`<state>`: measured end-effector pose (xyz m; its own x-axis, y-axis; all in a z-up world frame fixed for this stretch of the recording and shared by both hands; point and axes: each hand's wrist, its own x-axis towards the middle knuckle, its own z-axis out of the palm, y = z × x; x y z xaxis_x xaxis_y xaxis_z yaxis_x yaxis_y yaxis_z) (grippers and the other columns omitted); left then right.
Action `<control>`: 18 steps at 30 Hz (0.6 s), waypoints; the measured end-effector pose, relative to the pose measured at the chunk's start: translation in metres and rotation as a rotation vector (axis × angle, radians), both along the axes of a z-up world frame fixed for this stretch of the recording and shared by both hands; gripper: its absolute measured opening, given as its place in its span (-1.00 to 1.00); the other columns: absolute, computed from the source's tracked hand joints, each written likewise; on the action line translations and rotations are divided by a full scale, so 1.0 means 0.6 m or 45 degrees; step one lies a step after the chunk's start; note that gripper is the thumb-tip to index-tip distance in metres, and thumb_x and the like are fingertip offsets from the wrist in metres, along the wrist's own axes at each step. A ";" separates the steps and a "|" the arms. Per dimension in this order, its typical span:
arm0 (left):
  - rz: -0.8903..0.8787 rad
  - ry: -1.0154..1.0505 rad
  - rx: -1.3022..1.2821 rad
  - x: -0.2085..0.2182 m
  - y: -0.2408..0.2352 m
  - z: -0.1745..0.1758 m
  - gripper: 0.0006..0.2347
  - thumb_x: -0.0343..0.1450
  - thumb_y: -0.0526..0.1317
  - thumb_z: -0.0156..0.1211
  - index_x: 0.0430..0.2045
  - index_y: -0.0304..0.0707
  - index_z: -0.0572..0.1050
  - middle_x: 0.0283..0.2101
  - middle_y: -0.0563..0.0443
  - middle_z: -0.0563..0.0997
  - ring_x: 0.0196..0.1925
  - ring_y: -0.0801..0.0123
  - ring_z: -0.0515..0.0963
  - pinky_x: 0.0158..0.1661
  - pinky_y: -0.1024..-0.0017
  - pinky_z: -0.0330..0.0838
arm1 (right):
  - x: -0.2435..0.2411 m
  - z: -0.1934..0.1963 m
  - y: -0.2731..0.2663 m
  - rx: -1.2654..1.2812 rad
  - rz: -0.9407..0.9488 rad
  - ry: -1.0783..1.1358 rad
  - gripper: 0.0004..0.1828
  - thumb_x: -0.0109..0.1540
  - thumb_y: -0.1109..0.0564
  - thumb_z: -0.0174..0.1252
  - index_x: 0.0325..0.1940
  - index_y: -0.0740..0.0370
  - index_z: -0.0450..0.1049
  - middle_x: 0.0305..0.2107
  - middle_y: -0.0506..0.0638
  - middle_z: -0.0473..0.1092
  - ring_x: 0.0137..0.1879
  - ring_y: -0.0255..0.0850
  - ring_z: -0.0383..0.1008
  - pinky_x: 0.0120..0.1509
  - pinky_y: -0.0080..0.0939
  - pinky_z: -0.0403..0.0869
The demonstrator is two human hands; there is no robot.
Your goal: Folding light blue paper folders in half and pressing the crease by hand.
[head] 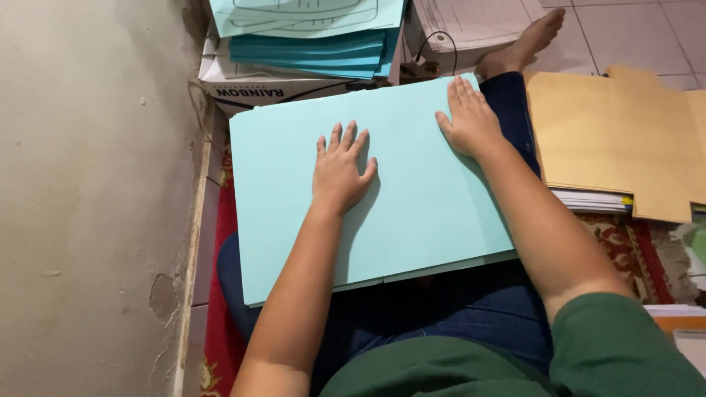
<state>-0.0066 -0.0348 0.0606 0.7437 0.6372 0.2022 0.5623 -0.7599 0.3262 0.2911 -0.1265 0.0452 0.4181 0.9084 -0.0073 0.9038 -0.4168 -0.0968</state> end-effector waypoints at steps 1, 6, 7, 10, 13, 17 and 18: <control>0.013 0.018 -0.006 -0.002 -0.001 0.005 -0.51 0.48 0.06 -0.09 0.34 0.05 0.35 0.46 -0.06 0.28 0.54 0.04 0.14 0.43 -0.07 -0.14 | -0.008 0.002 -0.011 0.015 0.026 -0.031 -0.15 0.43 -0.32 -0.39 0.62 0.35 -0.06 0.56 0.25 -0.14 0.66 0.07 -0.21 0.68 0.08 -0.19; 0.039 0.016 -0.012 -0.002 -0.003 0.000 -0.50 0.49 0.08 -0.12 0.36 0.06 0.33 0.47 -0.06 0.26 0.55 0.04 0.12 0.43 -0.08 -0.16 | -0.063 -0.024 -0.129 0.121 0.109 -0.123 -0.17 0.42 -0.30 -0.29 0.60 0.33 0.00 0.54 0.24 -0.05 0.63 0.08 -0.08 0.65 0.08 -0.07; 0.045 0.017 -0.019 -0.002 -0.003 -0.002 -0.49 0.49 0.08 -0.12 0.36 0.06 0.32 0.48 -0.07 0.24 0.55 0.04 0.11 0.44 -0.09 -0.17 | -0.071 -0.038 -0.156 0.200 0.153 -0.196 -0.19 0.41 -0.28 -0.22 0.59 0.31 0.04 0.52 0.22 0.00 0.61 0.07 -0.01 0.63 0.08 0.00; 0.075 0.008 -0.021 -0.004 -0.007 0.003 -0.49 0.48 0.09 -0.10 0.36 0.04 0.33 0.48 -0.10 0.25 0.55 0.03 0.12 0.43 -0.11 -0.14 | -0.106 -0.047 -0.224 0.106 0.147 -0.144 -0.12 0.38 -0.34 -0.27 0.60 0.28 -0.02 0.53 0.22 -0.04 0.63 0.07 -0.07 0.66 0.06 -0.07; 0.094 -0.027 -0.014 -0.005 -0.009 -0.001 -0.49 0.46 0.09 -0.07 0.34 0.04 0.35 0.47 -0.10 0.26 0.54 0.03 0.13 0.43 -0.11 -0.13 | -0.119 -0.035 -0.245 0.022 0.127 -0.092 -0.10 0.38 -0.39 -0.32 0.62 0.25 -0.09 0.55 0.19 -0.10 0.65 0.04 -0.15 0.67 0.03 -0.16; 0.096 -0.013 -0.014 -0.005 -0.011 0.003 -0.46 0.44 0.11 -0.05 0.34 0.03 0.34 0.47 -0.10 0.25 0.55 0.02 0.12 0.43 -0.12 -0.13 | -0.084 -0.030 -0.185 -0.002 0.109 -0.030 -0.09 0.39 -0.40 -0.34 0.63 0.25 -0.13 0.56 0.20 -0.15 0.65 0.07 -0.21 0.68 0.07 -0.19; 0.094 -0.021 -0.025 -0.005 -0.011 0.005 -0.47 0.44 0.10 -0.05 0.34 0.03 0.35 0.47 -0.11 0.26 0.55 0.00 0.12 0.43 -0.12 -0.14 | -0.072 -0.030 -0.159 0.015 0.082 -0.060 -0.10 0.39 -0.38 -0.34 0.62 0.29 -0.10 0.56 0.22 -0.14 0.65 0.07 -0.19 0.67 0.08 -0.15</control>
<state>-0.0098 -0.0412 0.0635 0.6914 0.6941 0.2006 0.6109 -0.7099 0.3505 0.2480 -0.2216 0.0274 0.3585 0.9333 0.0220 0.9324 -0.3568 -0.0583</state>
